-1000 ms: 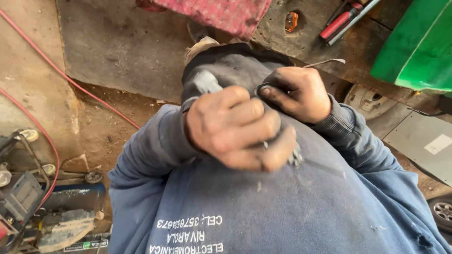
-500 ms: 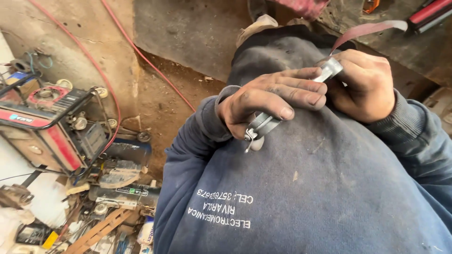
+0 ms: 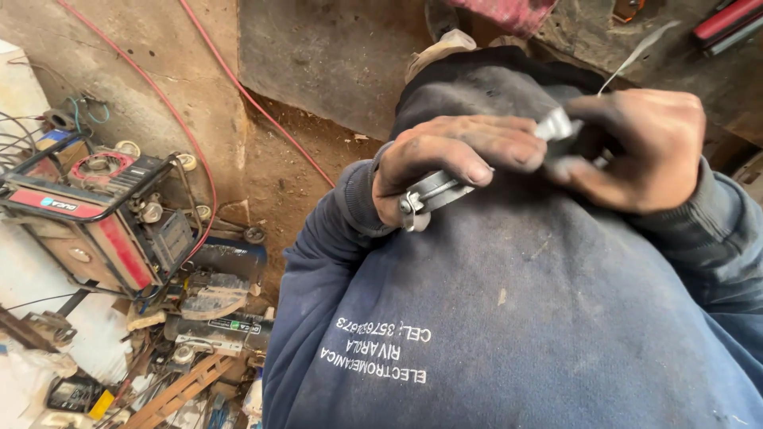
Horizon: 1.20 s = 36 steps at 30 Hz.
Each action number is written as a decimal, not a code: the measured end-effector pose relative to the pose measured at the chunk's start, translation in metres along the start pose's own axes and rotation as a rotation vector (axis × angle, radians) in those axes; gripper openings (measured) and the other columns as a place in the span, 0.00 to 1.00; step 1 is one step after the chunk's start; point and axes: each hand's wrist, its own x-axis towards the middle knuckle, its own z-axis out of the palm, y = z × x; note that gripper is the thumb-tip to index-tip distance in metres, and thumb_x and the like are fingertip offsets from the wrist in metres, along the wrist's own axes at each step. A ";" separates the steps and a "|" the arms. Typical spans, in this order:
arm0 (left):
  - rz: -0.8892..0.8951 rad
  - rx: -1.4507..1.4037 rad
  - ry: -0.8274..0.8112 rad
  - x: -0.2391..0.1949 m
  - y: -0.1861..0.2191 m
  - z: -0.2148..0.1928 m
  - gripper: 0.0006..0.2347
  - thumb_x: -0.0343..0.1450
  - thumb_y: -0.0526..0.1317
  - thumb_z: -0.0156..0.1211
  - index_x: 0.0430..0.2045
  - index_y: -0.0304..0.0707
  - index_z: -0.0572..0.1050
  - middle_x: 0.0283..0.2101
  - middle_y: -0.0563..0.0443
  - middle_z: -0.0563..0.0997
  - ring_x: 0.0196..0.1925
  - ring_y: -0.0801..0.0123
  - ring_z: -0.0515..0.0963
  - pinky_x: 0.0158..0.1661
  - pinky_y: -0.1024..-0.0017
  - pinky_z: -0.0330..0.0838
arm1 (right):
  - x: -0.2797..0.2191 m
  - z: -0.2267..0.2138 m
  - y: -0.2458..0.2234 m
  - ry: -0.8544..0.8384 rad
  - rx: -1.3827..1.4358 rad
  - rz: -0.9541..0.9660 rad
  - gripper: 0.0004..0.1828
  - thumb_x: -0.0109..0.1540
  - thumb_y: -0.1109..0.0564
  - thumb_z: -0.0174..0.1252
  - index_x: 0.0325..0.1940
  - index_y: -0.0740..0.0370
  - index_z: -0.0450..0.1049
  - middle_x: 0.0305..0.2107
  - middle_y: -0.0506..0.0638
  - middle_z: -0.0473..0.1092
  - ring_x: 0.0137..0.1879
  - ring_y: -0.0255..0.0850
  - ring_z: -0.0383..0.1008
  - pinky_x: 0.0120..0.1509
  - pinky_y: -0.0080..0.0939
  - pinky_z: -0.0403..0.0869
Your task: Inspecting, cleaning, and assembling components of a mechanical connecting rod at a workbench.
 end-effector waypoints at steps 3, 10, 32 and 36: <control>-0.039 0.049 0.101 -0.019 0.005 0.003 0.21 0.76 0.54 0.54 0.54 0.37 0.70 0.58 0.31 0.76 0.64 0.41 0.77 0.69 0.38 0.60 | -0.011 -0.010 -0.006 0.028 -0.047 -0.173 0.35 0.54 0.33 0.68 0.40 0.71 0.77 0.19 0.53 0.67 0.23 0.44 0.69 0.29 0.42 0.67; -0.006 0.102 0.114 -0.007 0.008 -0.003 0.23 0.76 0.56 0.53 0.60 0.41 0.67 0.62 0.40 0.75 0.69 0.50 0.73 0.69 0.48 0.63 | 0.021 -0.021 -0.042 0.007 -0.096 -0.472 0.33 0.54 0.28 0.67 0.33 0.63 0.79 0.12 0.43 0.59 0.17 0.40 0.59 0.22 0.43 0.59; 0.048 0.701 -0.183 0.026 0.020 -0.008 0.15 0.80 0.44 0.52 0.54 0.31 0.72 0.59 0.36 0.78 0.64 0.47 0.78 0.69 0.45 0.66 | 0.044 -0.014 -0.063 -0.132 -0.317 -0.490 0.24 0.59 0.41 0.69 0.45 0.62 0.75 0.22 0.45 0.67 0.24 0.39 0.67 0.26 0.39 0.63; 0.040 0.839 -0.182 0.022 0.025 -0.011 0.12 0.81 0.43 0.58 0.54 0.37 0.72 0.59 0.40 0.78 0.65 0.49 0.78 0.69 0.44 0.65 | 0.042 -0.011 -0.055 -0.214 -0.209 -0.449 0.25 0.58 0.42 0.69 0.50 0.61 0.78 0.20 0.45 0.67 0.23 0.40 0.67 0.26 0.42 0.64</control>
